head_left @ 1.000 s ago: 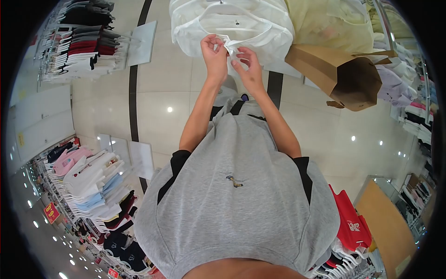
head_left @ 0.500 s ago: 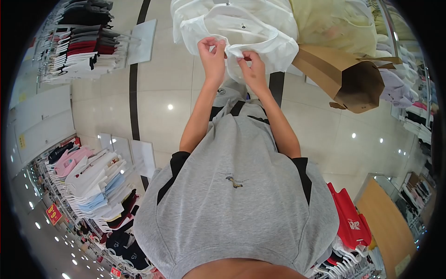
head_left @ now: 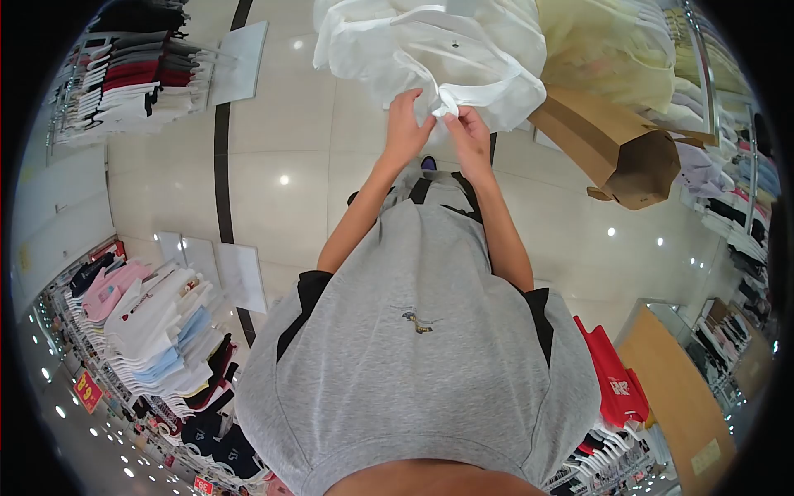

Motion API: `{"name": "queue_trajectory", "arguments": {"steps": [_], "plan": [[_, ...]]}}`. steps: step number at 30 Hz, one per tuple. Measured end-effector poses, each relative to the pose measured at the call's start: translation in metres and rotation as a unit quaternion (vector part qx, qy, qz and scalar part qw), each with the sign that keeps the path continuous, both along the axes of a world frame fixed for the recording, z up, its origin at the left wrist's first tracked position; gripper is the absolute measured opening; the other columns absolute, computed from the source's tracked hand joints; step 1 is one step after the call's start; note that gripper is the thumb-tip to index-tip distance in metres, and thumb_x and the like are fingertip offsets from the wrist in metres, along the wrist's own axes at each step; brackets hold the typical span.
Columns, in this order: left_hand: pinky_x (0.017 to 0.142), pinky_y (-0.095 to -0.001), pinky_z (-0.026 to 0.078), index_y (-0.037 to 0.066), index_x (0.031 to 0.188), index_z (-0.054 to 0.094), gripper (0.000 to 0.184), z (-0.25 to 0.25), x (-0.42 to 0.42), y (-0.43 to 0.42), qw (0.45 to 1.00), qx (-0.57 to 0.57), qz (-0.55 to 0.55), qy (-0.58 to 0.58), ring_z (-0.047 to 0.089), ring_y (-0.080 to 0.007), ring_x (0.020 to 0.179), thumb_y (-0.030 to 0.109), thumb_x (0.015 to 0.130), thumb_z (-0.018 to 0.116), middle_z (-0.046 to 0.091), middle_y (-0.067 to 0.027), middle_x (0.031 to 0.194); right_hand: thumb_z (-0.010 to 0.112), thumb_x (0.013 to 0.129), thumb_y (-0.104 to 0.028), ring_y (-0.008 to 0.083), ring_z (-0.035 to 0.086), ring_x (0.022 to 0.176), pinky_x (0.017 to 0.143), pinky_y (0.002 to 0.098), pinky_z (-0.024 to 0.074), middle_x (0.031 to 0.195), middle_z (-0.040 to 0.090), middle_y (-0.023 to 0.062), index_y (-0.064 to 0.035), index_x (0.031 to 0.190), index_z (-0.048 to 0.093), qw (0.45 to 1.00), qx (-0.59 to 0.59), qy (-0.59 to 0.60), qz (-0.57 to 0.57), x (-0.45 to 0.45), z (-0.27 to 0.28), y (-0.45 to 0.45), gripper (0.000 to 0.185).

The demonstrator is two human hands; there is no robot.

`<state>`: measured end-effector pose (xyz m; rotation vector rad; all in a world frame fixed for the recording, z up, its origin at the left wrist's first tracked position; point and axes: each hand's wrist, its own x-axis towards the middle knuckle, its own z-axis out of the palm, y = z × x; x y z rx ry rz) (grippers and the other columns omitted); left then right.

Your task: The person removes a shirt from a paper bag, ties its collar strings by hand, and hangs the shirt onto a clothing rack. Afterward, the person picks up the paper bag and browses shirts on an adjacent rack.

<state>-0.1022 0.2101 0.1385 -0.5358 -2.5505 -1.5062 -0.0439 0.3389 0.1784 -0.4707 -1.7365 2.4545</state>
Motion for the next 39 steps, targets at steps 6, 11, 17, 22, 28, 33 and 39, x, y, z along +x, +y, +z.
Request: {"name": "queue_trajectory", "arguments": {"steps": [6, 11, 17, 22, 28, 33, 39], "plan": [[0.065, -0.0306, 0.055, -0.004, 0.106, 0.062, 0.019, -0.012, -0.018, 0.007, 0.989, 0.084, -0.035, -0.117, 0.066, -0.0204, 0.080, 0.006, 0.091, 0.062, 0.066, -0.0140, 0.092, 0.063, 0.095, -0.013, 0.0056, 0.054, 0.089, 0.081, 0.0221, 0.0427, 0.101, 0.063, 0.0015, -0.0019, 0.103, 0.060, 0.997, 0.035, -0.025, -0.060, 0.003, -0.002, -0.005, 0.015], [0.062, -0.0287, 0.053, -0.005, 0.103, 0.063, 0.020, -0.012, -0.015, -0.007, 0.921, 0.249, -0.047, -0.295, 0.066, -0.0150, 0.073, 0.013, 0.096, 0.059, 0.068, -0.0098, 0.084, 0.065, 0.093, -0.010, 0.0066, 0.056, 0.084, 0.076, 0.0223, 0.0458, 0.103, 0.064, 0.0075, 0.0011, 0.099, 0.059, 0.983, 0.128, -0.014, -0.130, 0.004, -0.004, -0.009, 0.014], [0.068, -0.0273, 0.054, -0.007, 0.106, 0.063, 0.027, -0.004, -0.016, -0.021, 0.888, 0.311, -0.099, -0.325, 0.063, -0.0125, 0.075, 0.019, 0.099, 0.056, 0.066, -0.0066, 0.086, 0.071, 0.086, -0.010, 0.0081, 0.056, 0.078, 0.071, 0.0235, 0.0464, 0.094, 0.067, 0.0073, 0.0023, 0.091, 0.060, 0.958, 0.264, -0.014, -0.112, 0.003, -0.008, -0.016, 0.017], [0.069, -0.0264, 0.053, -0.006, 0.105, 0.064, 0.028, 0.000, -0.016, -0.027, 0.900, 0.284, -0.103, -0.313, 0.065, -0.0128, 0.077, 0.020, 0.098, 0.057, 0.067, -0.0073, 0.086, 0.073, 0.083, -0.010, 0.0123, 0.061, 0.077, 0.072, 0.0259, 0.0482, 0.087, 0.068, 0.0082, 0.0029, 0.090, 0.063, 0.940, 0.316, 0.000, -0.129, 0.000, -0.022, -0.023, 0.018], [0.069, -0.0270, 0.052, -0.006, 0.103, 0.065, 0.028, 0.007, -0.015, -0.029, 0.911, 0.253, -0.106, -0.308, 0.068, -0.0139, 0.079, 0.022, 0.097, 0.059, 0.069, -0.0090, 0.084, 0.074, 0.082, -0.013, 0.0150, 0.066, 0.081, 0.076, 0.0277, 0.0498, 0.086, 0.070, 0.0111, 0.0027, 0.092, 0.067, 0.940, 0.314, -0.013, -0.134, -0.003, -0.021, -0.027, 0.020], [0.069, -0.0293, 0.052, -0.005, 0.102, 0.065, 0.027, 0.024, -0.015, -0.027, 0.939, 0.186, -0.096, -0.274, 0.068, -0.0157, 0.077, 0.021, 0.096, 0.059, 0.069, -0.0115, 0.083, 0.074, 0.083, -0.012, 0.0148, 0.066, 0.082, 0.077, 0.0271, 0.0500, 0.088, 0.070, 0.0116, 0.0028, 0.093, 0.067, 0.938, 0.317, -0.023, -0.136, -0.007, -0.015, -0.027, 0.020], [0.069, -0.0308, 0.052, -0.005, 0.101, 0.066, 0.025, 0.032, -0.014, -0.028, 0.952, 0.161, -0.092, -0.243, 0.068, -0.0182, 0.076, 0.019, 0.095, 0.061, 0.069, -0.0143, 0.084, 0.074, 0.082, -0.012, 0.0154, 0.066, 0.083, 0.078, 0.0284, 0.0506, 0.090, 0.070, 0.0117, 0.0025, 0.094, 0.067, 0.951, 0.263, 0.004, -0.163, -0.010, -0.023, -0.033, 0.020]]}}
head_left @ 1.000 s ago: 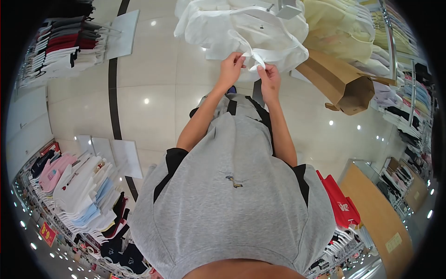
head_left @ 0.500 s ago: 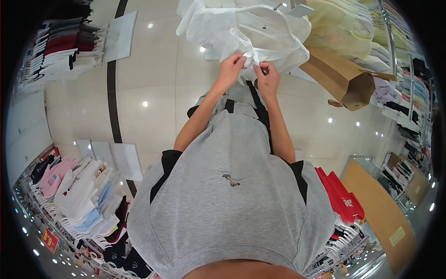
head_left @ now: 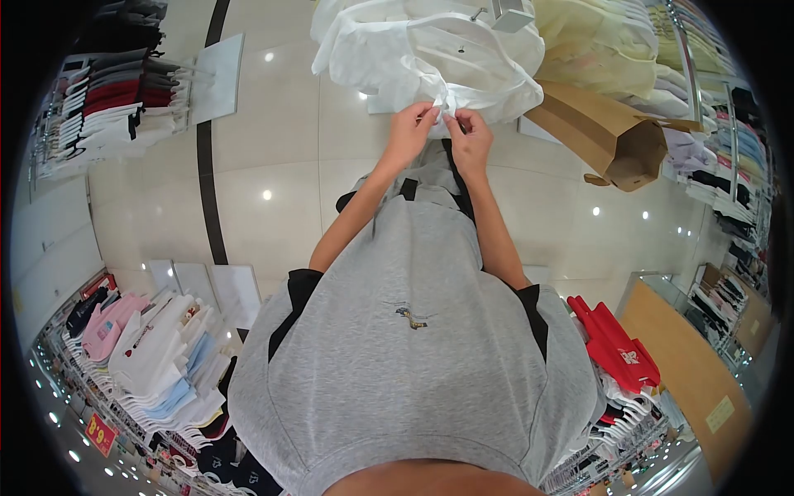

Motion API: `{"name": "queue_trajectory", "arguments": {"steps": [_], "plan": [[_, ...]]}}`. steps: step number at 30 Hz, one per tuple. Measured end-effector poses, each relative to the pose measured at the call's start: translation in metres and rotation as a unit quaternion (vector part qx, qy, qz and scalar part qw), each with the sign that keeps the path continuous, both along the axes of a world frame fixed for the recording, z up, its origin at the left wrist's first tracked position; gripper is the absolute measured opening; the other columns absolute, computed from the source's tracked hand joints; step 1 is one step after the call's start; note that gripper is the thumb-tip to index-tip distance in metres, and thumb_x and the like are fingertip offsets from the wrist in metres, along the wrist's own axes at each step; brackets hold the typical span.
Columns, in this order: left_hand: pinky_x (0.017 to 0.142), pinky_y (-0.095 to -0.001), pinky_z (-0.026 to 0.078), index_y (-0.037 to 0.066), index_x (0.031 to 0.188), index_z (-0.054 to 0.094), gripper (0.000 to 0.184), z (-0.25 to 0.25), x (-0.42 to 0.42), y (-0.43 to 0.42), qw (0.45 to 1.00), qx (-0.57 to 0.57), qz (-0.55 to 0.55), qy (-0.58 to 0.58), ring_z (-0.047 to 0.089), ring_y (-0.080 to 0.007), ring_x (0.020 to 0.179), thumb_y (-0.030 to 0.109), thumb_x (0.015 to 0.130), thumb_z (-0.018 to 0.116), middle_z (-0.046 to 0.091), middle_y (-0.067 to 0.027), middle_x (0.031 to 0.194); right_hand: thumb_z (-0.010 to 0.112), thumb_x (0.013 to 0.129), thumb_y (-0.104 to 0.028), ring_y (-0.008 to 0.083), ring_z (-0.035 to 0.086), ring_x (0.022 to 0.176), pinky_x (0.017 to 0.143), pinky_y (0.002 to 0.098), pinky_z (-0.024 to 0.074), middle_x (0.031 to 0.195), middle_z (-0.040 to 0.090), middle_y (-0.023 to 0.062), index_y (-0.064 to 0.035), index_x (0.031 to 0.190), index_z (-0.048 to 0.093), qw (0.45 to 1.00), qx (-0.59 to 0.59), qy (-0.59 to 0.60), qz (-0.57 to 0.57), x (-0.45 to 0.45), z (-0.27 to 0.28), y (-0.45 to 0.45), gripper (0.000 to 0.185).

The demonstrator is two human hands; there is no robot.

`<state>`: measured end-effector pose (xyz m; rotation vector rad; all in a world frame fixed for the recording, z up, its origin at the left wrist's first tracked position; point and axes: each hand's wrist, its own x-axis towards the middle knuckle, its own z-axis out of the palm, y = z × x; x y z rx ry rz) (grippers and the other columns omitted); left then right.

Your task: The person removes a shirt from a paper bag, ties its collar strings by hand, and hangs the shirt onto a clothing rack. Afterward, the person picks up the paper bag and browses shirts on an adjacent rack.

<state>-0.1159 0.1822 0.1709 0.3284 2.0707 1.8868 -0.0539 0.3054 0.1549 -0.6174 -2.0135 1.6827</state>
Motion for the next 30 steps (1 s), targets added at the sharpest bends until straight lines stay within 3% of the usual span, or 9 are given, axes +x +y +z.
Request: {"name": "queue_trajectory", "arguments": {"steps": [5, 11, 20, 23, 28, 30], "plan": [[0.071, -0.0310, 0.053, -0.003, 0.101, 0.067, 0.020, -0.011, 0.002, 0.003, 0.999, 0.017, 0.026, 0.045, 0.068, -0.0220, 0.076, 0.014, 0.092, 0.063, 0.069, -0.0154, 0.087, 0.074, 0.083, -0.012, 0.0184, 0.067, 0.084, 0.081, 0.0296, 0.0511, 0.091, 0.071, 0.0120, 0.0029, 0.094, 0.067, 0.997, 0.078, -0.014, 0.003, -0.004, 0.002, 0.000, 0.020], [0.070, -0.0325, 0.053, -0.001, 0.099, 0.067, 0.015, -0.003, 0.000, 0.001, 0.995, -0.013, 0.020, 0.095, 0.068, -0.0259, 0.076, 0.007, 0.088, 0.063, 0.067, -0.0155, 0.089, 0.072, 0.083, -0.011, 0.0193, 0.068, 0.084, 0.080, 0.0298, 0.0510, 0.090, 0.071, 0.0128, 0.0018, 0.097, 0.068, 0.996, 0.088, -0.012, -0.012, -0.010, 0.009, 0.001, 0.019], [0.064, -0.0374, 0.052, 0.001, 0.098, 0.065, 0.015, 0.000, 0.007, 0.011, 0.978, -0.050, 0.028, 0.199, 0.064, -0.0320, 0.073, 0.007, 0.084, 0.065, 0.065, -0.0165, 0.087, 0.066, 0.086, -0.004, 0.0166, 0.066, 0.090, 0.083, 0.0287, 0.0501, 0.097, 0.069, 0.0113, 0.0015, 0.106, 0.062, 0.993, 0.093, 0.000, 0.074, -0.005, 0.015, 0.013, 0.020], [0.064, -0.0412, 0.050, -0.001, 0.093, 0.060, 0.014, -0.003, 0.013, 0.018, 0.973, -0.071, 0.038, 0.217, 0.062, -0.0363, 0.074, 0.008, 0.084, 0.065, 0.062, -0.0180, 0.086, 0.060, 0.089, 0.001, 0.0147, 0.062, 0.093, 0.085, 0.0272, 0.0484, 0.100, 0.064, 0.0084, 0.0005, 0.108, 0.058, 0.986, -0.097, 0.049, 0.126, -0.004, 0.003, 0.020, 0.020], [0.064, -0.0467, 0.047, -0.003, 0.087, 0.055, 0.015, -0.004, 0.019, 0.034, 0.960, -0.133, 0.079, 0.234, 0.058, -0.0419, 0.074, 0.010, 0.085, 0.062, 0.060, -0.0207, 0.082, 0.056, 0.090, 0.005, 0.0114, 0.057, 0.092, 0.084, 0.0251, 0.0466, 0.103, 0.059, 0.0053, -0.0009, 0.112, 0.053, 0.966, -0.193, 0.049, 0.164, -0.006, 0.001, 0.028, 0.023], [0.064, -0.0454, 0.048, -0.003, 0.089, 0.055, 0.014, -0.004, 0.022, 0.039, 0.975, -0.115, 0.091, 0.168, 0.059, -0.0416, 0.075, 0.010, 0.086, 0.060, 0.060, -0.0219, 0.082, 0.057, 0.090, 0.004, 0.0108, 0.056, 0.092, 0.083, 0.0245, 0.0463, 0.104, 0.058, 0.0050, -0.0011, 0.113, 0.052, 0.961, -0.220, 0.043, 0.164, -0.002, -0.002, 0.029, 0.025]]}}
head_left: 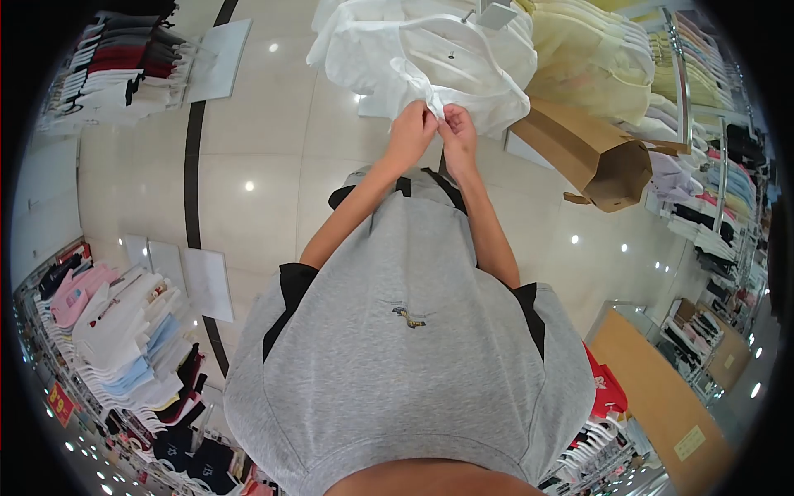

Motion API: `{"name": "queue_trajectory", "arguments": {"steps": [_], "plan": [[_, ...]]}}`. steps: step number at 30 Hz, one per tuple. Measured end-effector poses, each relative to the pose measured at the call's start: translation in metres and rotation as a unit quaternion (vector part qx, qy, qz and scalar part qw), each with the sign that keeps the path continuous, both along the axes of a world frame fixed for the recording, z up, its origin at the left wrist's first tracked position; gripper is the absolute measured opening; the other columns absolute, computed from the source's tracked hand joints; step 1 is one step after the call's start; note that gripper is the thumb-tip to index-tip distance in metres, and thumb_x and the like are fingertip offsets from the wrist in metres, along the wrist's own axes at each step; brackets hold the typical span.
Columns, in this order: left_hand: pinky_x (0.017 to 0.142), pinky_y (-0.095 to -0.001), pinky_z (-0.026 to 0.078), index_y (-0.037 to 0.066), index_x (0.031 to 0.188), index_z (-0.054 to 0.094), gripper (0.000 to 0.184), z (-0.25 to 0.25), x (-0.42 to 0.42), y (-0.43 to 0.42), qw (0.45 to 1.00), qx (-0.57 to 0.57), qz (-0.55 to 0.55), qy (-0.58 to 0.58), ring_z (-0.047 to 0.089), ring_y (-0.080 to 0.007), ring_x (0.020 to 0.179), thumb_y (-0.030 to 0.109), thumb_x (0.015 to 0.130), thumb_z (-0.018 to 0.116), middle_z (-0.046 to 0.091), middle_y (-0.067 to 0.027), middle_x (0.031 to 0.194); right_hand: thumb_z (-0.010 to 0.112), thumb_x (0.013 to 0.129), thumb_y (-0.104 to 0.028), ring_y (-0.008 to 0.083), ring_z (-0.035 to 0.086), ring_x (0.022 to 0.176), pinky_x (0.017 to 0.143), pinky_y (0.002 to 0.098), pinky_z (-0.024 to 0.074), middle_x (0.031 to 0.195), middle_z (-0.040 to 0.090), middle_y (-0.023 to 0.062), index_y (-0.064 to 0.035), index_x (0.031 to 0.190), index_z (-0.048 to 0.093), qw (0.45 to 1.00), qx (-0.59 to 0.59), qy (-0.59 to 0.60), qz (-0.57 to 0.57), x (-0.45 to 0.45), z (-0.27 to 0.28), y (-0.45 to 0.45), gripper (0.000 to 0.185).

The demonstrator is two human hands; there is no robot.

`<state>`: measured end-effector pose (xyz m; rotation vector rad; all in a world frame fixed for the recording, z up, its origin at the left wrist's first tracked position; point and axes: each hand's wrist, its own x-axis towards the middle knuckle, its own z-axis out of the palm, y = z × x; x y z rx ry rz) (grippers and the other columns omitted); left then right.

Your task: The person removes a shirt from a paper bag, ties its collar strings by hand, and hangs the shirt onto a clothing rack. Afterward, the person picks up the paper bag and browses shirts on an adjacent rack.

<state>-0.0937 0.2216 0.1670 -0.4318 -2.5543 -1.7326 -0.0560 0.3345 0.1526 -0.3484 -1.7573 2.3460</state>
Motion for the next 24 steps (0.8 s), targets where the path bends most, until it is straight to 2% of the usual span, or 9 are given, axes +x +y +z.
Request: {"name": "queue_trajectory", "arguments": {"steps": [4, 8, 10, 11, 13, 16, 18, 21, 24], "plan": [[0.064, -0.0409, 0.049, -0.003, 0.094, 0.057, 0.016, 0.001, 0.011, 0.010, 0.993, 0.055, 0.045, -0.089, 0.063, -0.0363, 0.073, 0.012, 0.088, 0.058, 0.063, -0.0217, 0.083, 0.058, 0.089, 0.003, 0.0102, 0.055, 0.096, 0.083, 0.0244, 0.0465, 0.110, 0.056, 0.0052, -0.0008, 0.116, 0.051, 1.000, -0.007, -0.012, 0.028, 0.009, 0.004, 0.006, 0.028], [0.064, -0.0355, 0.049, -0.004, 0.097, 0.059, 0.020, 0.007, 0.023, 0.017, 0.974, 0.119, 0.071, -0.177, 0.063, -0.0237, 0.071, 0.014, 0.089, 0.058, 0.065, -0.0145, 0.082, 0.059, 0.089, 0.003, 0.0101, 0.055, 0.096, 0.080, 0.0250, 0.0479, 0.109, 0.057, 0.0063, 0.0000, 0.115, 0.051, 0.999, 0.012, 0.016, 0.041, 0.023, 0.020, 0.007, 0.028], [0.062, -0.0323, 0.048, -0.004, 0.098, 0.059, 0.020, 0.001, 0.025, 0.025, 0.963, 0.165, 0.083, -0.199, 0.061, -0.0174, 0.068, 0.013, 0.088, 0.059, 0.064, -0.0093, 0.080, 0.060, 0.089, 0.003, 0.0107, 0.056, 0.095, 0.080, 0.0249, 0.0482, 0.107, 0.058, 0.0068, 0.0006, 0.114, 0.052, 0.996, 0.081, 0.017, 0.033, 0.026, 0.017, 0.014, 0.026], [0.061, -0.0310, 0.048, -0.003, 0.097, 0.059, 0.018, -0.003, 0.028, 0.028, 0.946, 0.208, 0.079, -0.237, 0.059, -0.0159, 0.068, 0.012, 0.087, 0.059, 0.063, -0.0077, 0.079, 0.060, 0.089, 0.002, 0.0110, 0.057, 0.095, 0.079, 0.0249, 0.0484, 0.105, 0.059, 0.0071, 0.0009, 0.113, 0.053, 0.993, 0.115, 0.016, 0.030, 0.029, 0.016, 0.017, 0.025], [0.061, -0.0284, 0.047, -0.002, 0.096, 0.059, 0.016, 0.003, 0.030, 0.031, 0.903, 0.293, 0.073, -0.307, 0.056, -0.0129, 0.067, 0.010, 0.086, 0.059, 0.060, -0.0045, 0.079, 0.061, 0.089, 0.002, 0.0115, 0.058, 0.093, 0.080, 0.0248, 0.0482, 0.103, 0.061, 0.0073, 0.0014, 0.112, 0.053, 0.995, 0.084, 0.001, 0.054, 0.034, 0.024, 0.024, 0.024], [0.061, -0.0256, 0.045, 0.000, 0.095, 0.058, 0.012, 0.015, 0.037, 0.029, 0.834, 0.379, 0.081, -0.394, 0.054, -0.0106, 0.066, 0.006, 0.085, 0.057, 0.057, -0.0030, 0.079, 0.061, 0.089, 0.001, 0.0126, 0.059, 0.091, 0.080, 0.0258, 0.0486, 0.101, 0.062, 0.0082, 0.0023, 0.112, 0.054, 0.994, 0.081, 0.014, 0.073, 0.038, 0.024, 0.030, 0.024], [0.063, -0.0259, 0.046, 0.000, 0.094, 0.058, 0.010, 0.014, 0.043, 0.029, 0.829, 0.406, 0.075, -0.377, 0.054, -0.0110, 0.067, 0.006, 0.086, 0.056, 0.057, -0.0031, 0.081, 0.062, 0.088, 0.001, 0.0130, 0.060, 0.090, 0.080, 0.0262, 0.0488, 0.100, 0.063, 0.0090, 0.0030, 0.111, 0.055, 0.992, 0.090, 0.037, 0.079, 0.041, 0.025, 0.032, 0.024], [0.068, -0.0265, 0.048, 0.001, 0.096, 0.058, 0.010, 0.015, 0.054, 0.033, 0.831, 0.420, 0.084, -0.356, 0.056, -0.0118, 0.071, 0.008, 0.089, 0.058, 0.059, -0.0038, 0.083, 0.063, 0.086, 0.000, 0.0138, 0.061, 0.091, 0.081, 0.0265, 0.0492, 0.098, 0.065, 0.0103, 0.0040, 0.107, 0.058, 0.978, 0.195, 0.041, 0.060, 0.045, 0.029, 0.035, 0.021], [0.071, -0.0269, 0.049, 0.001, 0.098, 0.058, 0.011, 0.014, 0.064, 0.037, 0.828, 0.429, 0.115, -0.342, 0.057, -0.0128, 0.073, 0.007, 0.090, 0.062, 0.060, -0.0047, 0.084, 0.065, 0.088, 0.000, 0.0107, 0.061, 0.089, 0.079, 0.0246, 0.0504, 0.098, 0.065, 0.0074, 0.0039, 0.103, 0.059, 0.970, 0.231, 0.055, 0.050, 0.050, 0.033, 0.037, 0.016]]}}
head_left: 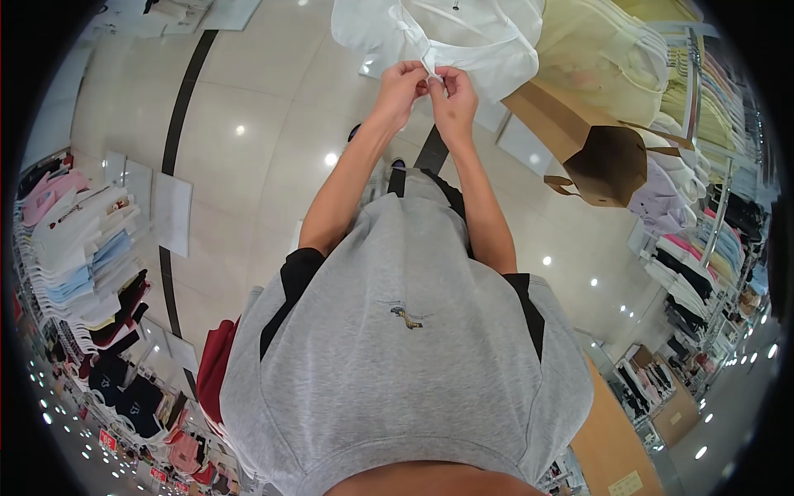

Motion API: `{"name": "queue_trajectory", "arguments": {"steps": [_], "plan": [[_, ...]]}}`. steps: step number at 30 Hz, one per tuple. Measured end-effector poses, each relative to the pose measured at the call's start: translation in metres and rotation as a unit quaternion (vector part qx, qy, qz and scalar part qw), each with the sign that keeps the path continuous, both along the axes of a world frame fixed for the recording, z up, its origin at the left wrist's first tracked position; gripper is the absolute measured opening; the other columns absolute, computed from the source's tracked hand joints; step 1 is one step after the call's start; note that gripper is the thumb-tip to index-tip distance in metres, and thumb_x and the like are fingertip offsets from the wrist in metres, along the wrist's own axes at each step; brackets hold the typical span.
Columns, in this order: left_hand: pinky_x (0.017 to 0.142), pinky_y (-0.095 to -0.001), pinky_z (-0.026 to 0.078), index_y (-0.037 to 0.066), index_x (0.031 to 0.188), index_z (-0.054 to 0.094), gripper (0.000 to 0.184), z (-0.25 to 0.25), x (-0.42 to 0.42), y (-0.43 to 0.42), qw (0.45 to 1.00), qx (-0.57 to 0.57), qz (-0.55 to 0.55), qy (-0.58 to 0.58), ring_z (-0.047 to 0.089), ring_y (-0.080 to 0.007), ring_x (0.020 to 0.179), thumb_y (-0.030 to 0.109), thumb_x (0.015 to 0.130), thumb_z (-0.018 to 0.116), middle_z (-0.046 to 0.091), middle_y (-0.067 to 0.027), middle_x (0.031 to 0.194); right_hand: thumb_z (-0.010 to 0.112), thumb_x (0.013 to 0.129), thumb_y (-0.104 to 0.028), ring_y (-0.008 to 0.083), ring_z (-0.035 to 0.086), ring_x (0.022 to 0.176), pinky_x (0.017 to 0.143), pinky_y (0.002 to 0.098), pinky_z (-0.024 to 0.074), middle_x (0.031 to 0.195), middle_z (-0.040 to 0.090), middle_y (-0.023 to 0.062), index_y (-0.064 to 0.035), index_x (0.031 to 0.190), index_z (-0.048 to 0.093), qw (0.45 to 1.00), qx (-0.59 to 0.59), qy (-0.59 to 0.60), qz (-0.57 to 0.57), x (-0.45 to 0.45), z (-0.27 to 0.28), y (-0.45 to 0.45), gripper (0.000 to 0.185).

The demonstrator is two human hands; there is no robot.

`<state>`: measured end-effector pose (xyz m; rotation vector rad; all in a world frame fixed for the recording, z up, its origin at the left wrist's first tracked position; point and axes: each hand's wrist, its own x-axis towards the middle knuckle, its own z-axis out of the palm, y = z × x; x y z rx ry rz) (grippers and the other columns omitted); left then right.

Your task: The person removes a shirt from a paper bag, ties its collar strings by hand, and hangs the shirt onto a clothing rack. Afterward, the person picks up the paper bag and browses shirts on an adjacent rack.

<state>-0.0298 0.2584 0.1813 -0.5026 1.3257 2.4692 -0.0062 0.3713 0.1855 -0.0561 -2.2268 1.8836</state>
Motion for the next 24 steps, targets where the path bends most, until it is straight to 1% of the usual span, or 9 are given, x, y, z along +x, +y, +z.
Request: {"name": "queue_trajectory", "arguments": {"steps": [3, 6, 10, 13, 15, 16, 19, 21, 24], "plan": [[0.072, -0.0270, 0.051, -0.001, 0.100, 0.058, 0.013, 0.002, 0.005, -0.001, 1.000, 0.007, 0.019, -0.005, 0.058, -0.0138, 0.073, 0.003, 0.088, 0.064, 0.062, -0.0058, 0.086, 0.066, 0.087, 0.001, 0.0105, 0.061, 0.087, 0.077, 0.0244, 0.0503, 0.097, 0.065, 0.0071, 0.0042, 0.102, 0.060, 1.000, -0.011, 0.011, -0.023, 0.001, -0.004, 0.001, 0.017], [0.071, -0.0271, 0.052, -0.002, 0.101, 0.059, 0.015, 0.001, 0.000, -0.006, 0.999, 0.045, 0.007, -0.007, 0.058, -0.0145, 0.072, 0.001, 0.088, 0.064, 0.063, -0.0066, 0.087, 0.067, 0.083, 0.002, 0.0126, 0.062, 0.082, 0.075, 0.0263, 0.0512, 0.092, 0.067, 0.0089, 0.0048, 0.099, 0.063, 0.997, -0.067, -0.007, -0.048, 0.000, 0.000, -0.002, 0.017], [0.070, -0.0273, 0.052, -0.002, 0.102, 0.059, 0.017, -0.001, -0.005, -0.011, 0.999, 0.053, -0.007, -0.001, 0.059, -0.0139, 0.073, 0.001, 0.087, 0.066, 0.063, -0.0067, 0.087, 0.068, 0.082, 0.003, 0.0097, 0.061, 0.080, 0.071, 0.0237, 0.0496, 0.091, 0.067, 0.0077, 0.0037, 0.097, 0.063, 0.992, -0.115, -0.032, -0.052, -0.004, 0.009, -0.002, 0.016], [0.069, -0.0270, 0.052, -0.001, 0.102, 0.059, 0.016, 0.007, -0.003, -0.008, 0.996, -0.067, 0.003, 0.062, 0.059, -0.0127, 0.072, 0.005, 0.088, 0.067, 0.063, -0.0058, 0.087, 0.068, 0.082, 0.004, 0.0090, 0.060, 0.079, 0.069, 0.0223, 0.0481, 0.090, 0.066, 0.0071, 0.0029, 0.098, 0.063, 0.987, -0.149, -0.036, -0.053, -0.009, 0.009, -0.007, 0.016], [0.068, -0.0265, 0.051, 0.000, 0.101, 0.059, 0.017, 0.006, -0.006, -0.009, 0.990, -0.098, 0.012, 0.097, 0.059, -0.0117, 0.072, 0.007, 0.089, 0.067, 0.063, -0.0050, 0.086, 0.067, 0.081, 0.006, 0.0089, 0.059, 0.078, 0.069, 0.0216, 0.0472, 0.090, 0.065, 0.0061, 0.0024, 0.099, 0.063, 0.981, -0.179, -0.042, -0.056, -0.013, 0.007, -0.012, 0.019], [0.068, -0.0263, 0.051, 0.000, 0.101, 0.059, 0.017, 0.004, -0.008, -0.009, 0.987, -0.113, 0.016, 0.114, 0.059, -0.0112, 0.072, 0.009, 0.089, 0.067, 0.063, -0.0046, 0.086, 0.066, 0.081, 0.008, 0.0095, 0.059, 0.079, 0.071, 0.0222, 0.0475, 0.091, 0.063, 0.0057, 0.0021, 0.100, 0.062, 0.970, -0.231, -0.054, -0.058, -0.016, 0.003, -0.013, 0.021], [0.065, -0.0301, 0.051, -0.002, 0.101, 0.057, 0.018, -0.006, -0.014, -0.013, 0.944, -0.260, 0.028, 0.200, 0.061, -0.0151, 0.070, 0.008, 0.087, 0.064, 0.064, -0.0088, 0.083, 0.062, 0.081, 0.011, 0.0126, 0.058, 0.084, 0.078, 0.0255, 0.0484, 0.095, 0.061, 0.0058, 0.0015, 0.104, 0.060, 0.923, -0.372, -0.089, -0.049, -0.024, -0.015, -0.015, 0.026], [0.066, -0.0318, 0.051, -0.002, 0.099, 0.057, 0.017, -0.005, -0.013, -0.019, 0.921, -0.302, 0.031, 0.243, 0.062, -0.0178, 0.069, 0.007, 0.086, 0.063, 0.064, -0.0109, 0.082, 0.058, 0.082, 0.013, 0.0165, 0.058, 0.089, 0.084, 0.0298, 0.0492, 0.098, 0.060, 0.0076, 0.0012, 0.108, 0.057, 0.886, -0.450, -0.107, -0.027, -0.027, -0.024, -0.015, 0.028], [0.066, -0.0328, 0.050, -0.002, 0.097, 0.057, 0.014, -0.012, -0.011, -0.029, 0.897, -0.343, 0.030, 0.277, 0.062, -0.0212, 0.069, 0.005, 0.086, 0.062, 0.064, -0.0131, 0.081, 0.057, 0.083, 0.012, 0.0170, 0.059, 0.091, 0.086, 0.0297, 0.0487, 0.098, 0.060, 0.0080, 0.0013, 0.106, 0.057, 0.859, -0.499, -0.113, 0.000, -0.027, -0.030, -0.020, 0.025]]}}
